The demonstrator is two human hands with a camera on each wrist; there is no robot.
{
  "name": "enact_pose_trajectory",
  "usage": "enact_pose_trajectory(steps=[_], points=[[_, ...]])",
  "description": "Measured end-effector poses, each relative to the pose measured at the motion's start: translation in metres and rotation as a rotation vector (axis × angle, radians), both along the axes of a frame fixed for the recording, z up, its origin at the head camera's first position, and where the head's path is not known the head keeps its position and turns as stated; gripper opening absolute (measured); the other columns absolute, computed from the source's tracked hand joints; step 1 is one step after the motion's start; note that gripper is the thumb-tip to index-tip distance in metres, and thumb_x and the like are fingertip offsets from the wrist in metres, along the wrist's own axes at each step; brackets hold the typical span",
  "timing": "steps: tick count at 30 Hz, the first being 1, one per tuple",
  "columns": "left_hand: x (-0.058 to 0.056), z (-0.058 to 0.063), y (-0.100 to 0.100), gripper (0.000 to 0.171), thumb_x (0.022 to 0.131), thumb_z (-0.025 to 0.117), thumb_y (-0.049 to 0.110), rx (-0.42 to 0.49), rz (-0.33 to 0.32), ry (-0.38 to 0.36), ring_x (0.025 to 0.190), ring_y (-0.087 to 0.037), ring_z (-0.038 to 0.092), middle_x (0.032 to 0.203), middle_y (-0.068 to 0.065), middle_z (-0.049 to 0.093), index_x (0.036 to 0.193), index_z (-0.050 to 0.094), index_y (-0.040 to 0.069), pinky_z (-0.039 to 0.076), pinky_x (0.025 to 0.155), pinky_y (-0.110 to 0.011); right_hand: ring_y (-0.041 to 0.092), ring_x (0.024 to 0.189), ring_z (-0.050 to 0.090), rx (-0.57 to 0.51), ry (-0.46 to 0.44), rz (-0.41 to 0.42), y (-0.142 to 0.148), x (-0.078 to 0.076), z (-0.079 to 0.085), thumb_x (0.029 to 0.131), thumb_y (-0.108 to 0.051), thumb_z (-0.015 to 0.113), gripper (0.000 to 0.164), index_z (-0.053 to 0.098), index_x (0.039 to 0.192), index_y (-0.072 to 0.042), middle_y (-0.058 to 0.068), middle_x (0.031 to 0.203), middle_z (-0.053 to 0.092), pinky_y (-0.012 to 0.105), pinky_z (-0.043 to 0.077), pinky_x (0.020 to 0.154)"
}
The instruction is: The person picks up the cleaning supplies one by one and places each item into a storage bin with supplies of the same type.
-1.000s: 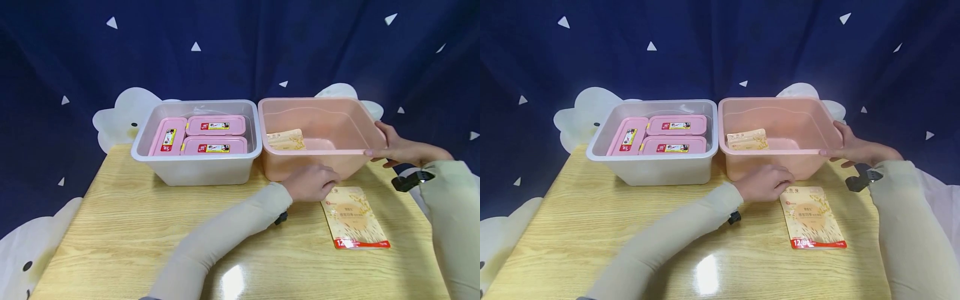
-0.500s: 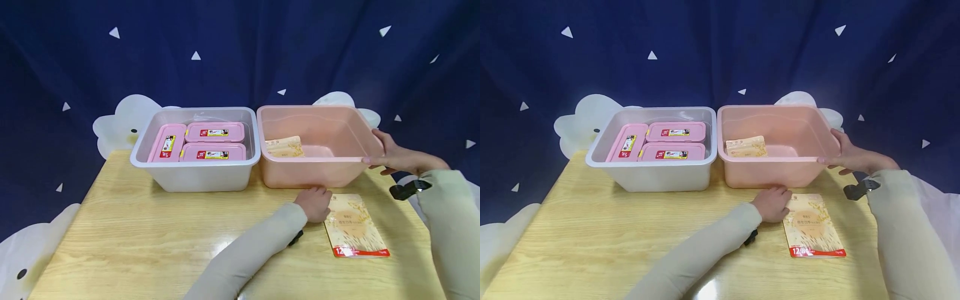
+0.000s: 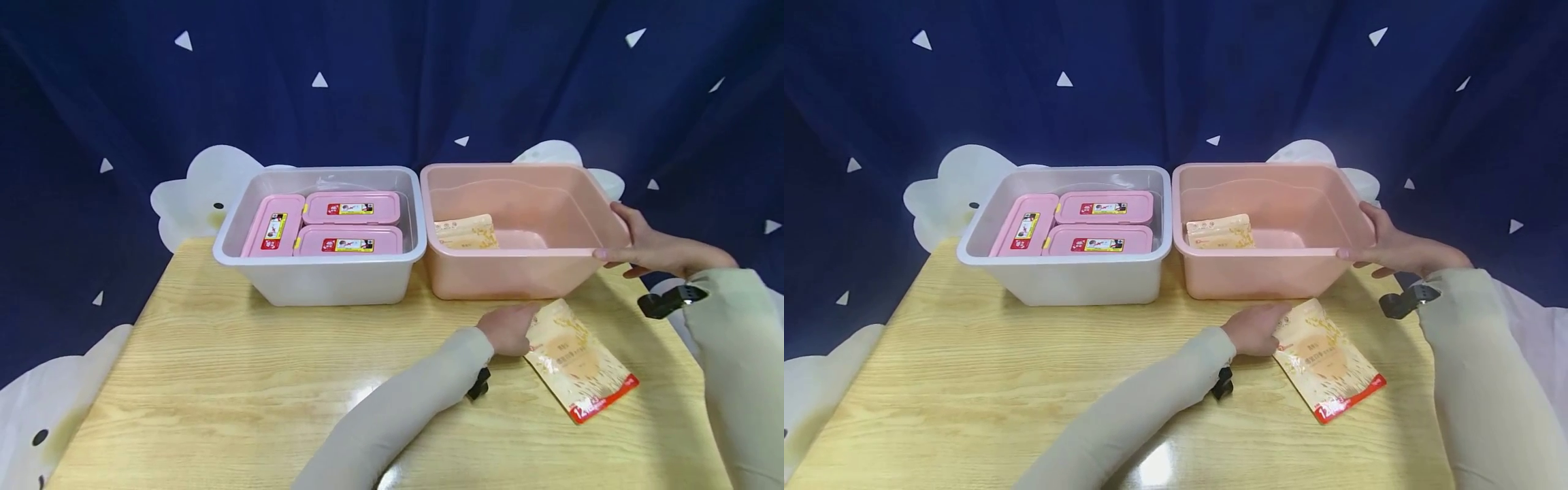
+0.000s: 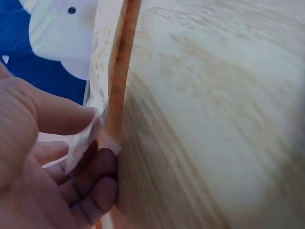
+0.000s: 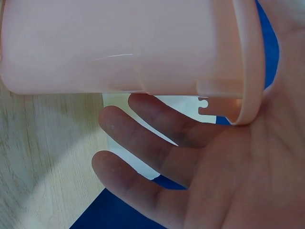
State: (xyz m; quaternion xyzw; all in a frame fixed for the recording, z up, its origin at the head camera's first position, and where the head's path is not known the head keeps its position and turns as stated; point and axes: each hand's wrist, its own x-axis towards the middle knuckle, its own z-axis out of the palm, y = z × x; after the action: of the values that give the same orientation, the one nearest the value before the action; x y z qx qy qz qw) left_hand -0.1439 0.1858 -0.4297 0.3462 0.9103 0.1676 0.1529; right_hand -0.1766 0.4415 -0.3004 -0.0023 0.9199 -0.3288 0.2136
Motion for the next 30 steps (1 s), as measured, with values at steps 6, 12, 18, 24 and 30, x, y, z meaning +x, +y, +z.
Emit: enact_pose_trajectory(steps=[6,12,18,24,30], points=[[-0.008,0.002,-0.008,0.046,0.087,0.062,0.011,0.198,0.101,-0.114,0.116,-0.002,0.061,0.132,0.014,0.064,0.130,0.058,0.026,0.047,0.084,-0.012,0.053,0.112,0.058,0.014,0.014,0.006,-0.006,-0.009,0.006,0.096,-0.044,0.056,0.111,-0.039,0.148,-0.019,0.040,0.152,-0.008,0.055,0.058,0.074],[-0.008,-0.008,-0.008,0.052,0.087,0.062,0.012,0.380,0.138,-0.257,0.112,0.001,0.059,0.126,0.013,0.065,0.134,0.057,0.031,0.046,0.081,-0.013,0.049,0.108,0.062,0.029,0.023,0.008,-0.005,-0.007,0.010,0.096,-0.044,0.057,0.112,-0.038,0.148,-0.017,0.041,0.151,-0.007,0.053,0.058,0.072],[-0.007,-0.015,-0.004,0.052,0.087,0.064,0.013,0.441,0.100,-0.294,0.086,0.001,0.053,0.100,0.012,0.062,0.134,0.059,0.034,0.039,0.068,-0.013,0.044,0.103,0.063,0.042,0.014,0.009,0.002,-0.001,0.007,0.096,-0.045,0.054,0.110,-0.040,0.147,-0.017,0.043,0.149,-0.008,0.054,0.058,0.072],[-0.004,-0.016,-0.003,0.064,0.081,0.059,-0.001,0.486,0.123,-0.429,0.133,-0.005,0.051,0.141,0.018,0.057,0.133,0.060,0.036,0.045,0.078,-0.016,0.045,0.105,0.064,0.026,0.023,0.008,0.003,-0.001,0.004,0.097,-0.042,0.055,0.110,-0.039,0.147,-0.018,0.041,0.151,-0.009,0.054,0.058,0.073],[-0.002,-0.018,-0.004,0.055,0.086,0.064,0.012,0.461,0.128,-0.375,0.131,-0.004,0.052,0.146,0.018,0.053,0.135,0.058,0.037,0.046,0.098,-0.018,0.045,0.106,0.062,0.026,0.004,0.007,0.000,-0.001,0.000,0.097,-0.045,0.054,0.109,-0.040,0.147,-0.018,0.042,0.150,-0.007,0.055,0.058,0.074]])
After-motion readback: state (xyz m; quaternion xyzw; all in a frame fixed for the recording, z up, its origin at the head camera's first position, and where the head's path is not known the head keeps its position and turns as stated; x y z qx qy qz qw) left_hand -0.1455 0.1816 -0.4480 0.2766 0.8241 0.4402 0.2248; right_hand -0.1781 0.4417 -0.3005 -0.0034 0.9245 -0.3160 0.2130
